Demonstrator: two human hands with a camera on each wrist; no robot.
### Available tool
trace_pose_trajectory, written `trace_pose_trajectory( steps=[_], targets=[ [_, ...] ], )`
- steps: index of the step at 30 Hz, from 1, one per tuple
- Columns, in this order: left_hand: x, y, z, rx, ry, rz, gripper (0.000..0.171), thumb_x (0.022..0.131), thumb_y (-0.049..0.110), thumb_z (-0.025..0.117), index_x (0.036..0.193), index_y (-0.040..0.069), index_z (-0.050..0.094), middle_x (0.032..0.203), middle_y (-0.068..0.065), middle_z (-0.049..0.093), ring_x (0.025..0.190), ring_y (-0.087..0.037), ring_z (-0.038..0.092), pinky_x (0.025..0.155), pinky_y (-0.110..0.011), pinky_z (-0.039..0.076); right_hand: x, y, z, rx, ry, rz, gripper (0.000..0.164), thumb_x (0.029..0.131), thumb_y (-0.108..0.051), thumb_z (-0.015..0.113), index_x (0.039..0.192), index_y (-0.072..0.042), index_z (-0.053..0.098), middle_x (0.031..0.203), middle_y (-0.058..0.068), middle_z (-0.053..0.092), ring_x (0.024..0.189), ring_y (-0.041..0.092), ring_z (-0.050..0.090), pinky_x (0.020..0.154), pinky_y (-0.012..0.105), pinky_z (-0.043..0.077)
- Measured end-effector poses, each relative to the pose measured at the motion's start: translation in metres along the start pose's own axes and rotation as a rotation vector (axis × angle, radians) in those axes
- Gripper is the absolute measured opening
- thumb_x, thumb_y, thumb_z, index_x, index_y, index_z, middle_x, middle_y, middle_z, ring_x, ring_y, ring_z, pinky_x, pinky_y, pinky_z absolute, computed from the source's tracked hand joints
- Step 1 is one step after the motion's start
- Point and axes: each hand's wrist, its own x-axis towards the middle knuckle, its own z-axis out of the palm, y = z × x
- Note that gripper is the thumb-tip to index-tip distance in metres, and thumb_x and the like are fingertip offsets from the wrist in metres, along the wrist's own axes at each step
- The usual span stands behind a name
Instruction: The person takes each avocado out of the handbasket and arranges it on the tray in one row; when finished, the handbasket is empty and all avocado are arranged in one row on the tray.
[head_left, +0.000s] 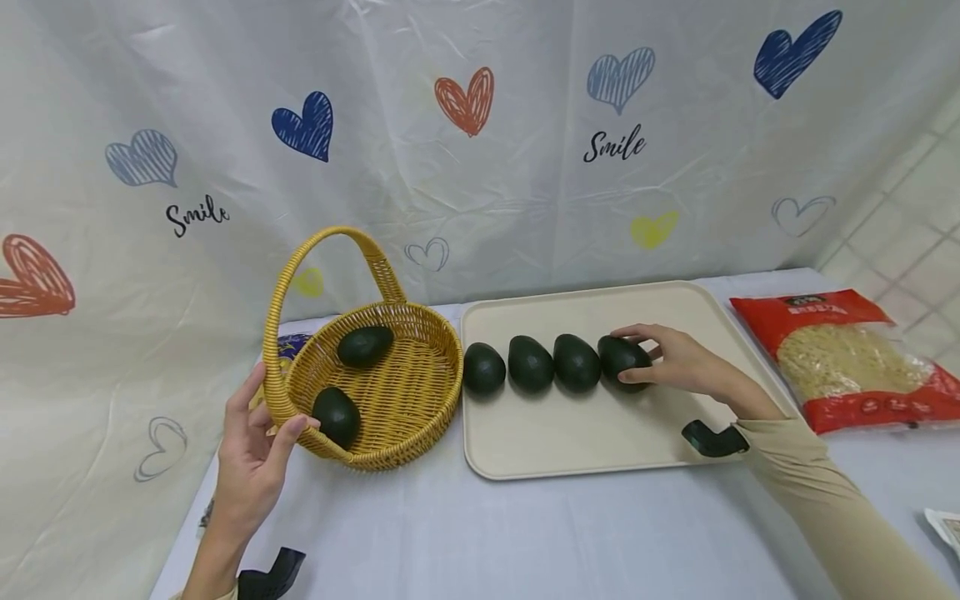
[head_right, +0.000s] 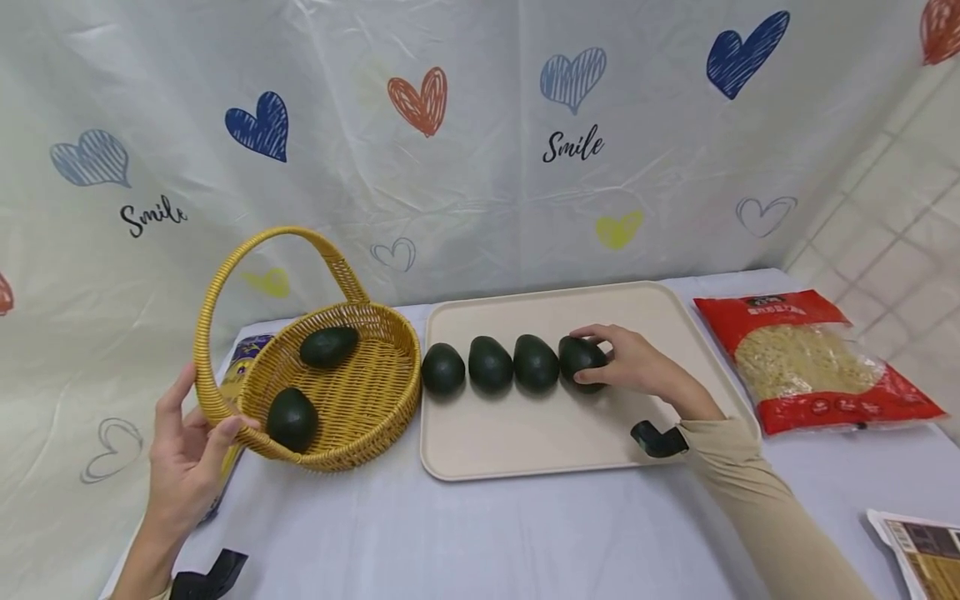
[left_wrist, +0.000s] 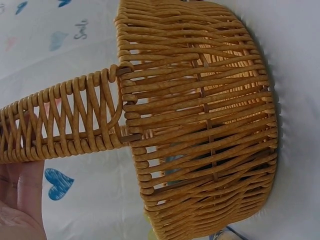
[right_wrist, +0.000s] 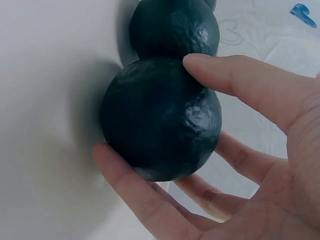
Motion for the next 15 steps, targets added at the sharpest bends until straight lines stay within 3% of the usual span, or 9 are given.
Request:
trace_pose_trajectory(
  steps=[9, 15],
  targets=[
    [-0.0015, 0.0010, -0.0008, -0.028, 0.007, -0.010, 0.075, 0.099, -0.019, 0.054, 0.164, 0.002, 0.022, 0.109, 0.007, 0.070, 0.098, -0.001, 0.069, 0.094, -0.011, 0.050, 0.0011, 0.0006, 0.0043, 0.038, 0.002, 0.053, 0.067, 0.093, -0.026, 0.081, 0.149, -0.003, 0.052, 0.143, 0.033, 0.050, 0.101, 0.029, 0.067, 0.080, 0.036, 0.052],
    [-0.0007, 0.0013, 0.0001, -0.038, 0.004, -0.016, 0.076, 0.098, -0.020, 0.054, 0.164, 0.002, 0.022, 0.110, 0.009, 0.070, 0.098, -0.001, 0.069, 0.093, -0.012, 0.051, -0.0008, 0.0018, 0.0038, 0.095, -0.013, 0.073, 0.067, 0.095, -0.023, 0.078, 0.151, 0.000, 0.048, 0.146, 0.034, 0.045, 0.101, 0.030, 0.066, 0.076, 0.036, 0.059]
  ],
)
